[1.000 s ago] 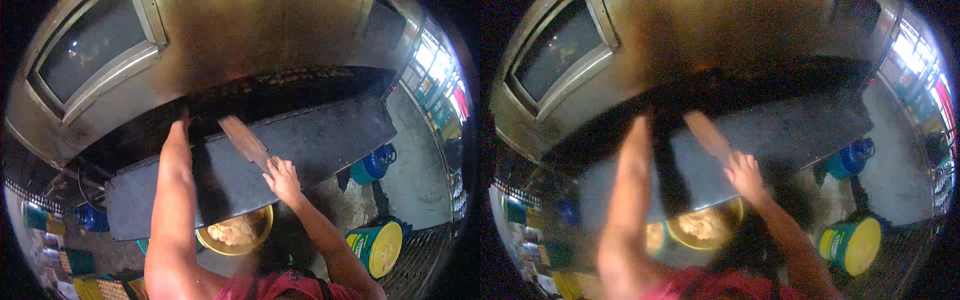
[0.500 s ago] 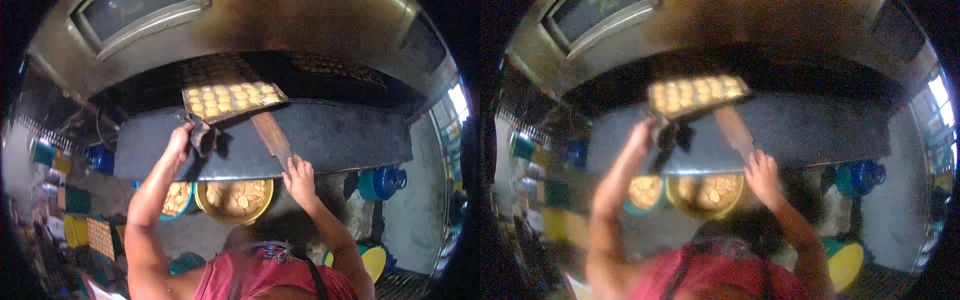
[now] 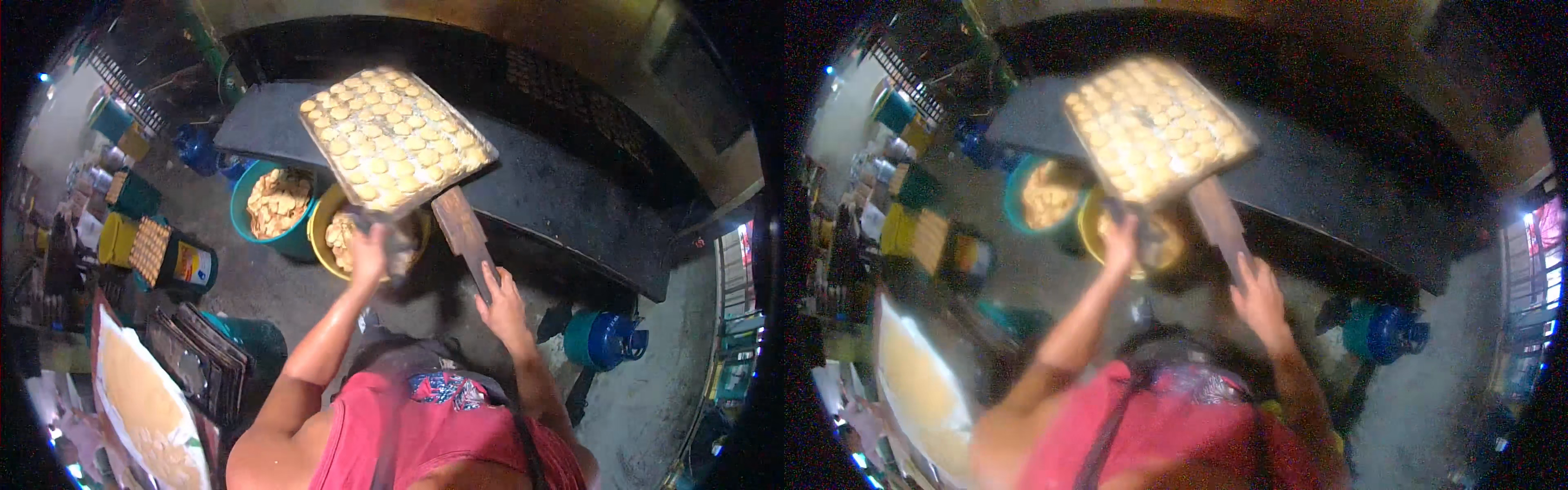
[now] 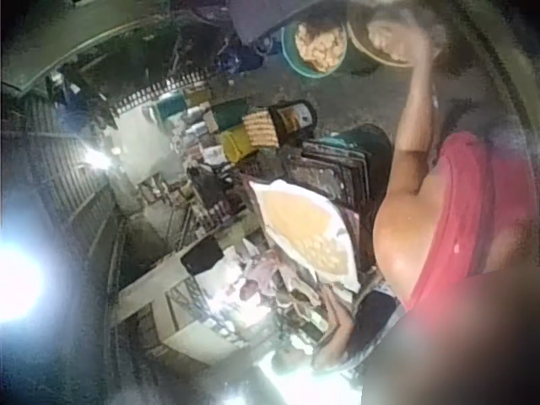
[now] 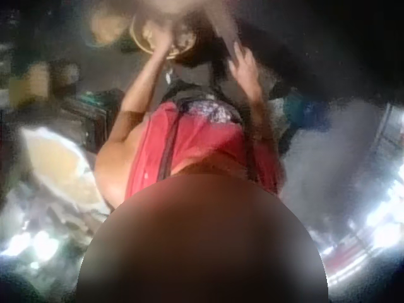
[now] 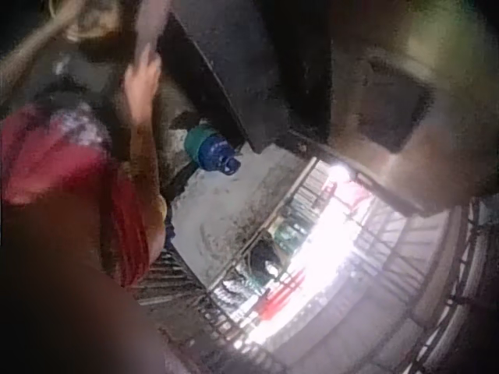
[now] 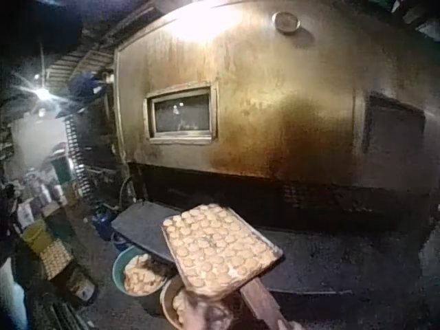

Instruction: The person takes trays of cookies out of a large oven using a long wooden paddle and dumps the cookies into buckets.

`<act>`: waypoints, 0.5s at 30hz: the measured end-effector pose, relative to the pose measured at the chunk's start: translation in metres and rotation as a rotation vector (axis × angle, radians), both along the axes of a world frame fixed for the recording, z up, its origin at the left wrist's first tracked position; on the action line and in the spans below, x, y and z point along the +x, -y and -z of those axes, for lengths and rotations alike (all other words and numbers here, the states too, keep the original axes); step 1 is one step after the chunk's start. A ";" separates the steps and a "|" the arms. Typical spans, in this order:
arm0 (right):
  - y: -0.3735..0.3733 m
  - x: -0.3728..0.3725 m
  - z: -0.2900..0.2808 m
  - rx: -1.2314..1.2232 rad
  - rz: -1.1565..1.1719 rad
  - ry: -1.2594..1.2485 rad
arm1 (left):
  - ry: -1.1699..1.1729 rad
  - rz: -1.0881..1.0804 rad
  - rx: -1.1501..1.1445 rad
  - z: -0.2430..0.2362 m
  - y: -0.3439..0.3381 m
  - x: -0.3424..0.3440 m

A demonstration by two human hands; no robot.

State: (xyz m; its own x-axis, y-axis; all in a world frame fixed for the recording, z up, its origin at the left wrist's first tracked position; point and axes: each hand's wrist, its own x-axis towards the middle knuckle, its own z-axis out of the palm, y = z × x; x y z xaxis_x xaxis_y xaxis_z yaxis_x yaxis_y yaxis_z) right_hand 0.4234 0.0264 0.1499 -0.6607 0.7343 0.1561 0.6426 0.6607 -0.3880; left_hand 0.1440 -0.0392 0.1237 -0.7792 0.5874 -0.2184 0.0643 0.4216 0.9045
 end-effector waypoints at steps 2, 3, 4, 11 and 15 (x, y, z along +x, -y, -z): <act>0.000 0.012 0.002 0.012 -0.010 -0.004 | -0.131 0.317 -0.064 -0.008 0.004 0.038; -0.002 0.017 0.001 0.013 -0.017 -0.004 | -0.152 0.439 -0.047 0.000 0.008 0.048; -0.007 0.024 0.002 0.024 -0.017 -0.007 | -0.015 0.330 -0.011 0.003 0.017 0.053; -0.011 0.067 0.002 -0.149 0.154 -0.072 | 0.810 -0.180 0.548 0.028 0.105 -0.032; -0.005 0.065 -0.009 -0.228 0.137 -0.089 | 0.652 -0.151 0.577 0.057 0.113 -0.103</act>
State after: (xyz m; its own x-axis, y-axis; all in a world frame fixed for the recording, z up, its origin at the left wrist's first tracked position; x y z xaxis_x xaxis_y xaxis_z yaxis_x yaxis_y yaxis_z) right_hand 0.4880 0.0315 0.1592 -0.5440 0.8386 0.0291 0.6768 0.4590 -0.5756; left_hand 0.0407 -0.1522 0.0668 -0.6813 0.6443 -0.3475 -0.5578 -0.1495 0.8164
